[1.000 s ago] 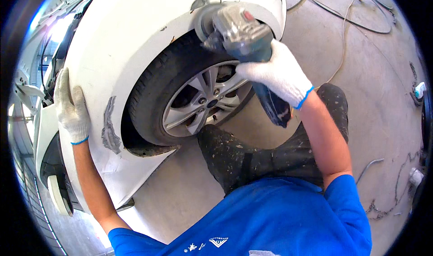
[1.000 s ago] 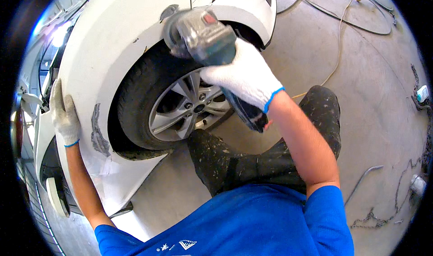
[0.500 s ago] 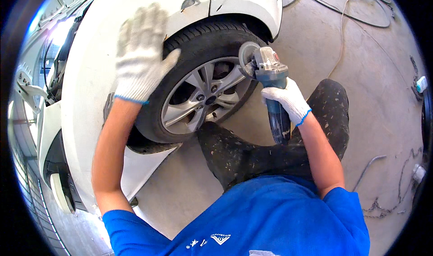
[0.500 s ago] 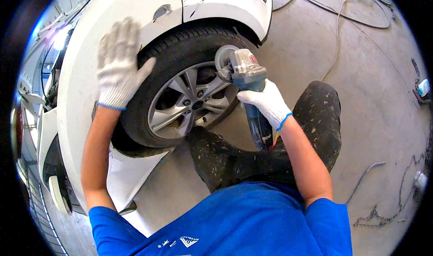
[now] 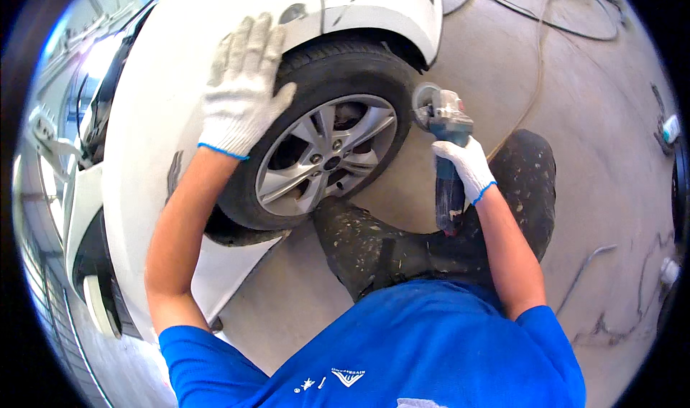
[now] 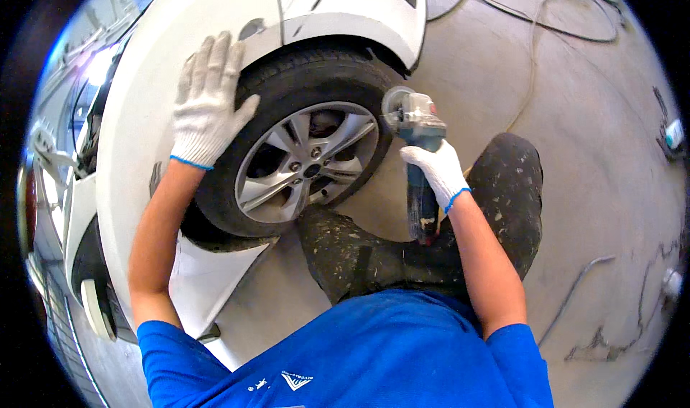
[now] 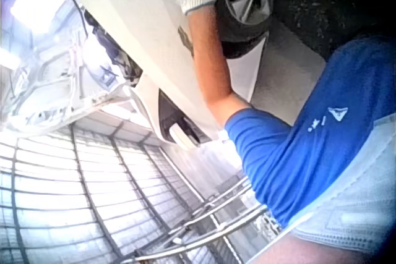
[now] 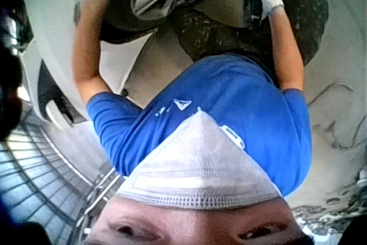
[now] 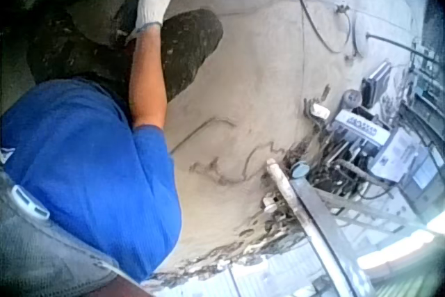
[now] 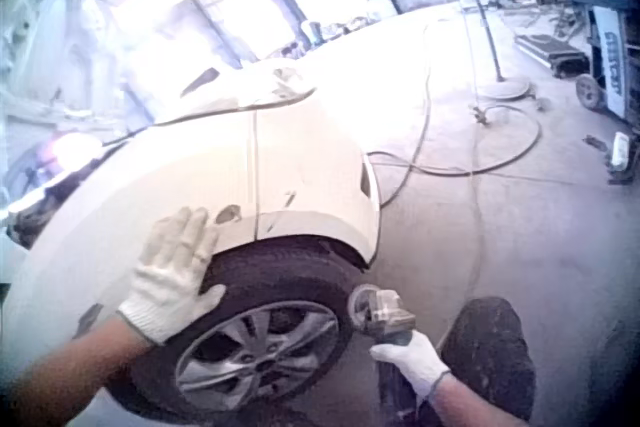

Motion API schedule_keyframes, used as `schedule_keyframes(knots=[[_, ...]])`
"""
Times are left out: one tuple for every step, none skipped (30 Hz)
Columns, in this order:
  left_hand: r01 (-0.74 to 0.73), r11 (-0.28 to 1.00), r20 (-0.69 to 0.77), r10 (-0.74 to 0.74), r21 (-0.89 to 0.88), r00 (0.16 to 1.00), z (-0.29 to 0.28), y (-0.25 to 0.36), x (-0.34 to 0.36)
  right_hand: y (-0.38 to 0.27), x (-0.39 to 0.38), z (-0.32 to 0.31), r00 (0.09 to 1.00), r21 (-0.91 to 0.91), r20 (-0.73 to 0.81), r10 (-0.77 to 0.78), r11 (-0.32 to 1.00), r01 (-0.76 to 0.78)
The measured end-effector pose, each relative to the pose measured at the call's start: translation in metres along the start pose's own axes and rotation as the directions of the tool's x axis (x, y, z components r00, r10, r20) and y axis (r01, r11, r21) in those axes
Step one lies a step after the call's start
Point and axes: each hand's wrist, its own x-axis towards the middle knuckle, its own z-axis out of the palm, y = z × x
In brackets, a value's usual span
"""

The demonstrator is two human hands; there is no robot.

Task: The person grinds and smooths the front bumper of a white car using a power sander, then switches to a pneumatic dent puller to work on the same area. The person repeatedly touches the surface to check smoothness and continues using the tools on the bumper.

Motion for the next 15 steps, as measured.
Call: schedule_keyframes(knots=[[0.019, 0.999, -0.001, -0.019, -0.035, 1.0, 0.004, 0.008, 0.002, 0.005, -0.001, -0.001, 1.0, -0.005, -0.006, -0.015, 1.0, 0.015], [0.046, 0.998, 0.009, -0.045, -0.043, 0.999, 0.003, 0.011, 0.006, 0.008, 0.002, 0.004, 0.999, 0.0, 0.015, -0.035, 0.999, 0.035], [0.032, 0.994, 0.003, -0.032, -0.108, 0.999, 0.004, 0.011, 0.012, 0.007, 0.003, 0.01, 1.0, 0.019, 0.025, -0.002, 1.0, 0.002], [0.019, 0.983, -0.014, -0.022, -0.183, 1.0, 0.013, 0.016, 0.023, 0.008, 0.002, 0.01, 0.999, 0.029, 0.023, 0.031, 0.999, -0.031], [0.021, 0.981, -0.024, -0.026, -0.195, 0.999, 0.016, 0.022, 0.034, 0.007, 0.001, 0.011, 1.0, 0.054, 0.022, 0.011, 0.998, -0.012], [0.016, 0.976, -0.045, -0.027, -0.217, 0.999, 0.02, 0.029, 0.046, 0.008, 0.002, 0.009, 1.0, 0.076, 0.009, -0.011, 0.997, 0.01], [0.023, 0.986, 0.03, -0.018, -0.164, 0.999, 0.014, 0.033, 0.052, 0.01, 0.002, 0.013, 1.0, 0.076, 0.005, -0.004, 0.997, 0.004], [0.027, 0.992, 0.096, -0.015, -0.125, 0.995, 0.008, 0.037, 0.052, 0.012, 0.002, 0.013, 1.0, 0.068, -0.014, -0.003, 0.998, 0.004], [0.006, 0.998, -0.049, -0.009, -0.067, 0.999, 0.013, 0.044, 0.047, 0.013, 0.004, 0.009, 1.0, 0.061, -0.019, -0.022, 0.998, 0.023], [-0.018, 1.0, -0.192, 0.016, -0.011, 0.981, 0.019, 0.054, 0.041, 0.011, 0.003, 0.008, 0.999, 0.081, -0.046, -0.015, 0.997, 0.019], [0.036, 0.976, -0.002, -0.038, -0.216, 0.999, 0.013, 0.063, 0.035, 0.008, 0.003, 0.008, 0.997, 0.087, -0.069, -0.018, 0.996, 0.024], [0.11, 0.907, 0.172, -0.042, -0.406, 0.984, 0.005, 0.082, 0.03, 0.006, 0.006, 0.001, 0.994, 0.095, -0.102, -0.037, 0.994, 0.046], [0.108, 0.877, 0.176, -0.027, -0.468, 0.984, 0.011, 0.105, 0.013, 0.006, 0.007, -0.001, 0.993, 0.095, -0.113, -0.041, 0.994, 0.052], [0.126, 0.852, 0.219, -0.013, -0.509, 0.976, 0.017, 0.127, -0.019, 0.011, 0.004, 0.007, 0.996, 0.112, -0.092, -0.018, 0.993, 0.028], [0.178, 0.811, 0.294, -0.008, -0.557, 0.956, 0.022, 0.151, -0.043, 0.014, 0.004, 0.01, 0.996, 0.121, -0.09, -0.012, 0.992, 0.023]])
